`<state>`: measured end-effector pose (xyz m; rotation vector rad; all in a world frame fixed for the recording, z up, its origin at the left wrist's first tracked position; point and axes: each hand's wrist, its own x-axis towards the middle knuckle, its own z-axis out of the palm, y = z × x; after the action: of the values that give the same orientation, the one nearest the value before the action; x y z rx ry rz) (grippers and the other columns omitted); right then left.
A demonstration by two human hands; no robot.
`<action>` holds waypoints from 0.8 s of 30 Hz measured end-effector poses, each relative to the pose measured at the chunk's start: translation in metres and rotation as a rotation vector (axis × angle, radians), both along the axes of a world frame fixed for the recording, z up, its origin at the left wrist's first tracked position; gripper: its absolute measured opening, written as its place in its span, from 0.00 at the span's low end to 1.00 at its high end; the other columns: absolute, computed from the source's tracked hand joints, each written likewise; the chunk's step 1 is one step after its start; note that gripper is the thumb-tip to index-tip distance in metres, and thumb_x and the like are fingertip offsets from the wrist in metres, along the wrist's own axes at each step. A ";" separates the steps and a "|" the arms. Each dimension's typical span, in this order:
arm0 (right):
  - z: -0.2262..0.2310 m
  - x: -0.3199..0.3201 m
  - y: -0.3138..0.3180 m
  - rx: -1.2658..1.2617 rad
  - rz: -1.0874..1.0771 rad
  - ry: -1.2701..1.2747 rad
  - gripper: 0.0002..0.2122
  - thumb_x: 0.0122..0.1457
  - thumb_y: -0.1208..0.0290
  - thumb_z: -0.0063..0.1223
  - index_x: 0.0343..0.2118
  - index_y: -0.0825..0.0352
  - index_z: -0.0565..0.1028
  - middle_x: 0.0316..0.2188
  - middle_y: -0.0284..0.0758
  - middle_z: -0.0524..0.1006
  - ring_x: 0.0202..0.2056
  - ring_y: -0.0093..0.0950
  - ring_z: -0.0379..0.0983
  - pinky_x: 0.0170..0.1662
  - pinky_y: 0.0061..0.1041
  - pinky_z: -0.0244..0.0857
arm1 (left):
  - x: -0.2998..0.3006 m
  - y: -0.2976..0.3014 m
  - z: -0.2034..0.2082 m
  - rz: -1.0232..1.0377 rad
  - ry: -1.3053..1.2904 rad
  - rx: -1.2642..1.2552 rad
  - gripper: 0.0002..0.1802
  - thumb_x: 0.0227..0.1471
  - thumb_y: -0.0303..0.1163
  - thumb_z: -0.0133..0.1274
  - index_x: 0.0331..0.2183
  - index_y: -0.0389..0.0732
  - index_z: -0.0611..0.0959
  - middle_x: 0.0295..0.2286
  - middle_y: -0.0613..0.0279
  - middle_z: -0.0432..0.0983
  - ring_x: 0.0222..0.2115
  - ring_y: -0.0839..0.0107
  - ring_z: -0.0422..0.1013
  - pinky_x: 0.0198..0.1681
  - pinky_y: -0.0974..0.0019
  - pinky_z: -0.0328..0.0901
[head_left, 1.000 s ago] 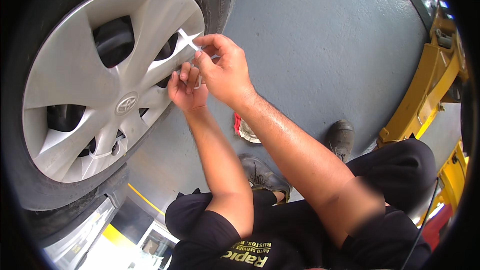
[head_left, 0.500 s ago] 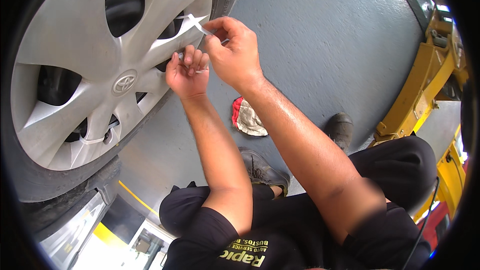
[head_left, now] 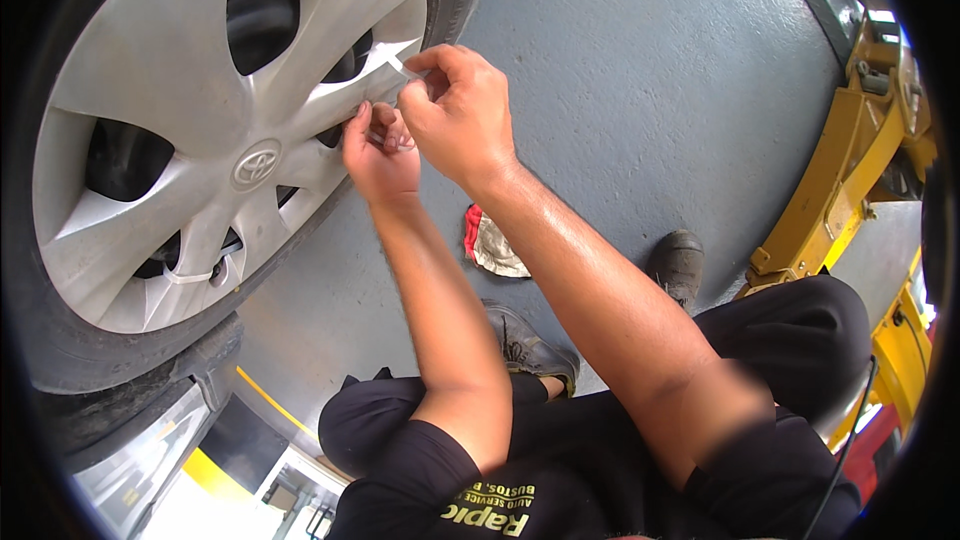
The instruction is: The person attaches white plastic clips to the gaps between the spokes of a car wheel cover, working on multiple wheels. They use their hands to insert and secure each clip, occasionally wiping the wheel with a cloth.
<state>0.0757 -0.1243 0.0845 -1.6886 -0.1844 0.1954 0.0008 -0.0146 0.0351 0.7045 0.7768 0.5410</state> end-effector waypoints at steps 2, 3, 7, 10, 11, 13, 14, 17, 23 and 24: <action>0.001 0.003 0.002 0.009 0.016 0.043 0.11 0.51 0.75 0.54 0.35 0.73 0.82 0.29 0.41 0.81 0.29 0.30 0.79 0.37 0.29 0.74 | 0.003 -0.006 -0.006 0.133 0.035 0.074 0.09 0.59 0.34 0.51 0.30 0.41 0.72 0.19 0.68 0.63 0.19 0.79 0.57 0.27 0.72 0.55; 0.001 0.004 0.002 0.020 0.020 0.063 0.11 0.50 0.75 0.54 0.35 0.73 0.82 0.29 0.41 0.81 0.30 0.31 0.79 0.38 0.30 0.74 | 0.004 -0.008 -0.008 0.148 0.021 0.098 0.07 0.59 0.33 0.50 0.32 0.41 0.72 0.20 0.69 0.63 0.19 0.79 0.56 0.27 0.72 0.55; 0.005 0.008 0.001 -0.033 0.054 0.055 0.12 0.51 0.73 0.54 0.36 0.73 0.82 0.30 0.42 0.81 0.30 0.32 0.79 0.38 0.31 0.74 | 0.009 -0.016 -0.012 0.262 0.018 0.088 0.07 0.59 0.33 0.50 0.31 0.42 0.71 0.20 0.69 0.63 0.18 0.79 0.56 0.26 0.73 0.55; 0.008 0.011 -0.001 -0.065 0.087 0.028 0.12 0.51 0.72 0.54 0.35 0.73 0.82 0.30 0.43 0.81 0.30 0.34 0.79 0.38 0.33 0.75 | 0.012 -0.018 -0.011 0.323 -0.001 0.049 0.07 0.58 0.32 0.49 0.30 0.42 0.71 0.20 0.69 0.63 0.18 0.79 0.56 0.25 0.73 0.55; 0.009 0.012 -0.002 -0.075 0.104 0.016 0.12 0.51 0.72 0.53 0.35 0.73 0.82 0.30 0.44 0.81 0.31 0.35 0.79 0.38 0.33 0.75 | 0.012 -0.019 -0.010 0.334 -0.004 0.032 0.07 0.58 0.32 0.49 0.30 0.42 0.71 0.20 0.70 0.63 0.18 0.79 0.56 0.25 0.73 0.55; 0.009 0.014 -0.001 -0.088 0.139 0.000 0.13 0.51 0.72 0.53 0.35 0.73 0.82 0.31 0.44 0.81 0.32 0.36 0.79 0.39 0.34 0.75 | 0.012 -0.019 -0.008 0.347 -0.013 0.002 0.07 0.58 0.32 0.49 0.29 0.43 0.71 0.20 0.70 0.63 0.17 0.79 0.55 0.24 0.73 0.55; 0.009 0.015 0.000 -0.093 0.155 -0.003 0.13 0.51 0.72 0.53 0.35 0.74 0.82 0.31 0.44 0.81 0.32 0.37 0.80 0.39 0.35 0.75 | 0.012 -0.018 -0.007 0.316 -0.056 -0.057 0.07 0.58 0.32 0.49 0.29 0.43 0.71 0.20 0.70 0.63 0.17 0.79 0.55 0.24 0.73 0.55; 0.008 0.015 0.005 -0.085 0.172 0.013 0.13 0.51 0.72 0.53 0.36 0.74 0.82 0.32 0.45 0.81 0.34 0.38 0.80 0.40 0.35 0.75 | 0.012 -0.019 -0.006 0.371 -0.025 -0.044 0.07 0.58 0.32 0.48 0.28 0.43 0.70 0.20 0.70 0.63 0.17 0.80 0.55 0.23 0.73 0.55; 0.003 0.015 0.009 -0.091 0.140 0.035 0.14 0.54 0.72 0.52 0.39 0.74 0.82 0.34 0.46 0.82 0.36 0.39 0.81 0.43 0.36 0.75 | 0.007 -0.012 -0.008 0.320 -0.070 -0.075 0.08 0.58 0.32 0.47 0.27 0.44 0.70 0.20 0.71 0.63 0.16 0.80 0.55 0.22 0.74 0.54; 0.002 0.014 0.008 -0.104 0.137 0.055 0.14 0.54 0.72 0.52 0.40 0.74 0.81 0.34 0.46 0.82 0.36 0.39 0.81 0.43 0.36 0.75 | 0.005 -0.010 -0.009 0.270 -0.080 -0.062 0.07 0.58 0.31 0.47 0.27 0.44 0.70 0.20 0.71 0.63 0.16 0.81 0.55 0.21 0.75 0.54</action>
<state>0.0895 -0.1161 0.0867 -1.7731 -0.2527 0.3585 0.0057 -0.0242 0.0262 0.5196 0.8151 0.7817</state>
